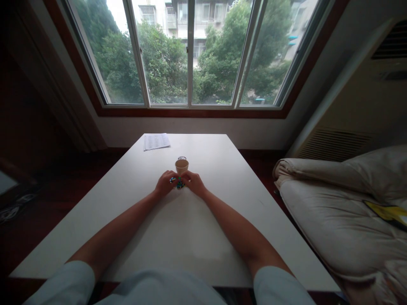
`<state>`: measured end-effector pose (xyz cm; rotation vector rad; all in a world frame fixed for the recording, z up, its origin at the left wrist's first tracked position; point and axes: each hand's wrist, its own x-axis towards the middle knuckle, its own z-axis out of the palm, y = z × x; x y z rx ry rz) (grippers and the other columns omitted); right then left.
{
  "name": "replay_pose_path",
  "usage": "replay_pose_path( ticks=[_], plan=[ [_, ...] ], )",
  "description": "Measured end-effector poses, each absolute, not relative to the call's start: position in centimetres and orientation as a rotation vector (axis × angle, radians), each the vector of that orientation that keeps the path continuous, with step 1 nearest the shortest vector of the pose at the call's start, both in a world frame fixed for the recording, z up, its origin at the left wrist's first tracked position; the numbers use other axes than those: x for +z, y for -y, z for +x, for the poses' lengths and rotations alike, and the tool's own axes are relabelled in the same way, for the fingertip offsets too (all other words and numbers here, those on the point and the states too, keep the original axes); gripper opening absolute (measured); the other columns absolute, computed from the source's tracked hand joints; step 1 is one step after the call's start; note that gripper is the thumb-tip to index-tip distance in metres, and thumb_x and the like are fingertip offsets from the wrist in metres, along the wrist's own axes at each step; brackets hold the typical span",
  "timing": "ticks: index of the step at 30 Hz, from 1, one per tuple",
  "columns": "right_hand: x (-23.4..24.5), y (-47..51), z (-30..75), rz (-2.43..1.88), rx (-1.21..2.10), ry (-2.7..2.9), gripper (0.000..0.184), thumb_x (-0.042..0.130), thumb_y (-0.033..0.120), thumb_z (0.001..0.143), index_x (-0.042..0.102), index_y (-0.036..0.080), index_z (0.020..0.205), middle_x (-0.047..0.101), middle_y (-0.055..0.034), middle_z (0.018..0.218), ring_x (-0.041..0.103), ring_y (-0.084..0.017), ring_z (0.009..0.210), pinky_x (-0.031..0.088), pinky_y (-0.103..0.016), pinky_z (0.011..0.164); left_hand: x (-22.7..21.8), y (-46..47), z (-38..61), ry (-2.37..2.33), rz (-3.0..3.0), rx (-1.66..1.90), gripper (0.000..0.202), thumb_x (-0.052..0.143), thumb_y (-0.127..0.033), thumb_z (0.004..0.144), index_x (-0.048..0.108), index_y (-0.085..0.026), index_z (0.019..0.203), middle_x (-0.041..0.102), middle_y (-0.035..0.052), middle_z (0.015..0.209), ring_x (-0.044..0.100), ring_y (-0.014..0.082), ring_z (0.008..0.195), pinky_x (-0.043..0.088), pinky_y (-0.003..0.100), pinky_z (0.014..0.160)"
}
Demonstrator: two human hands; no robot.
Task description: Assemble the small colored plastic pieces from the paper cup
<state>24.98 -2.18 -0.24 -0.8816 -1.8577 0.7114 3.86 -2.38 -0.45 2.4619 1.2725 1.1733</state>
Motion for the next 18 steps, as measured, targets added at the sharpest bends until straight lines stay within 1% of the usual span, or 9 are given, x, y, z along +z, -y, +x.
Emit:
replay_pose_path(
  ticks=[4, 7, 9, 14, 18],
  plan=[
    [0.03, 2.5, 24.81, -0.893, 0.706, 1.835, 0.024, 0.067, 0.045, 0.091, 0.07, 0.021, 0.095, 0.071, -0.0006, 0.078, 0.063, -0.015, 0.068, 0.051, -0.027, 0.065, -0.39, 2.45, 3.81, -1.278, 2.48, 1.153, 0.015, 0.062, -0.03, 0.098, 0.076, -0.024, 0.101, 0.073, 0.0063, 0.096, 0.061, 0.0225, 0.093, 0.048, 0.037, 0.088],
    [0.1, 2.57, 24.8, -0.901, 0.642, 1.851, 0.024, 0.064, 0.044, 0.094, 0.07, 0.022, 0.098, 0.071, -0.0009, 0.08, 0.062, -0.015, 0.069, 0.052, -0.029, 0.067, -0.29, 2.49, 3.82, -1.3, 2.488, 1.136, 0.019, 0.061, -0.033, 0.099, 0.076, -0.024, 0.096, 0.072, 0.0064, 0.092, 0.061, 0.0222, 0.09, 0.047, 0.037, 0.088],
    [0.07, 2.52, 24.83, -0.893, 0.591, 1.857, 0.023, 0.063, 0.044, 0.095, 0.07, 0.022, 0.098, 0.071, -0.0014, 0.082, 0.062, -0.016, 0.07, 0.053, -0.029, 0.068, -0.26, 2.45, 3.79, -1.322, 2.486, 1.127, 0.02, 0.06, -0.034, 0.1, 0.076, -0.023, 0.094, 0.072, 0.0063, 0.09, 0.061, 0.0222, 0.089, 0.047, 0.037, 0.087],
    [0.22, 2.55, 25.03, -0.817, 0.479, 1.932, 0.02, 0.061, 0.04, 0.097, 0.07, 0.023, 0.091, 0.07, -0.0046, 0.092, 0.065, -0.018, 0.08, 0.056, -0.031, 0.072, -0.47, 2.18, 3.71, -1.353, 2.468, 1.118, 0.021, 0.057, -0.033, 0.1, 0.074, -0.022, 0.092, 0.072, 0.0064, 0.088, 0.061, 0.022, 0.088, 0.047, 0.036, 0.084],
    [0.57, 2.79, 25.12, -0.786, 0.438, 1.989, 0.02, 0.06, 0.037, 0.099, 0.075, 0.024, 0.096, 0.072, -0.0061, 0.098, 0.067, -0.018, 0.084, 0.056, -0.033, 0.078, -0.7, 2.01, 3.77, -1.362, 2.458, 1.095, 0.021, 0.056, -0.032, 0.101, 0.073, -0.022, 0.093, 0.072, 0.0064, 0.089, 0.062, 0.022, 0.089, 0.048, 0.036, 0.085]
  ],
)
